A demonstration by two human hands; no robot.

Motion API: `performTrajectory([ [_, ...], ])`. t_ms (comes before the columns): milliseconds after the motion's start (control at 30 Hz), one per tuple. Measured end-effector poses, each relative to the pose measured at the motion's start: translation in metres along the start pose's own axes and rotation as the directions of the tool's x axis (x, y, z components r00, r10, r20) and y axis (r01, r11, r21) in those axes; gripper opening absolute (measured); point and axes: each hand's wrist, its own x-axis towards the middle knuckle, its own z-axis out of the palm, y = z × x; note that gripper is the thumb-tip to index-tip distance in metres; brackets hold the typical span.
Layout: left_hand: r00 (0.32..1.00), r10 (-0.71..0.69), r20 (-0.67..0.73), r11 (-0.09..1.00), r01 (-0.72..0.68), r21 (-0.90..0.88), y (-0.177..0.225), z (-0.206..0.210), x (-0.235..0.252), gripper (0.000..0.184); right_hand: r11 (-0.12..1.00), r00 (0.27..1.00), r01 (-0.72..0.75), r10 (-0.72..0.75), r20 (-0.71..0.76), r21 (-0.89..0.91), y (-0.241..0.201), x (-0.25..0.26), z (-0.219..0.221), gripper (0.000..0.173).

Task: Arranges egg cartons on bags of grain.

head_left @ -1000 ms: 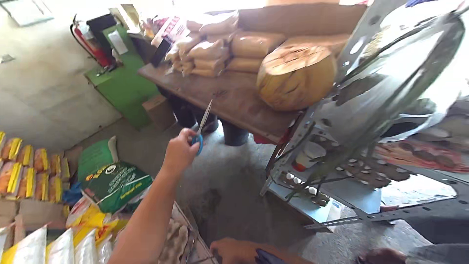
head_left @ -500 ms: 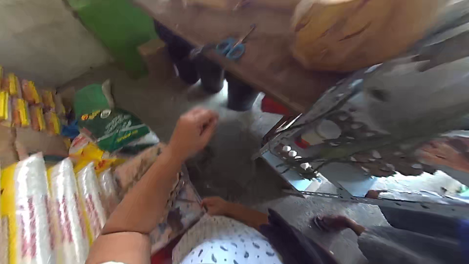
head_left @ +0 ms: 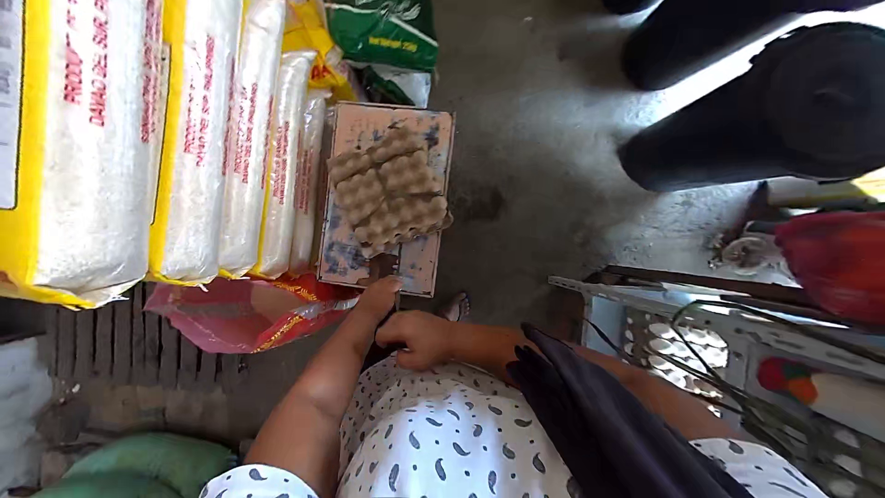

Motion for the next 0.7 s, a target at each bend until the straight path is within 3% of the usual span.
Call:
performTrajectory([
  [100,1.000,-0.015,0.002,0.998,0.015,-0.068,-0.012,0.002,-0.028,0.035,0.981,0.971,-0.193,0.195,-0.140,0.027,0.023,0.032,-0.034,0.042],
  [233,0.978,0.141,0.153,0.990,-0.142,-0.004,-0.012,-0.001,-0.018,0.033,0.881,0.790,-0.463,0.460,-0.406,0.097,0.113,0.065,-0.084,0.040],
  [333,0.924,0.318,0.212,0.947,-0.319,-0.027,-0.010,-0.005,-0.001,0.029,0.802,0.708,-0.588,0.574,-0.412,0.106,0.182,0.085,-0.103,0.041],
  [433,0.905,0.412,0.104,0.906,-0.395,-0.152,-0.002,-0.042,0.018,0.029,0.730,0.679,-0.683,0.645,-0.351,0.021,0.222,0.103,-0.096,0.043],
  [600,0.975,0.218,-0.037,0.956,-0.221,-0.193,-0.013,-0.133,0.095,0.026,0.678,0.567,-0.728,0.680,-0.464,0.105,0.235,0.108,-0.065,0.044],
  [700,0.971,0.195,-0.142,0.970,-0.212,-0.121,-0.044,-0.154,0.155,0.021,0.704,0.566,-0.692,0.667,-0.484,0.161,0.235,0.101,-0.063,0.026],
])
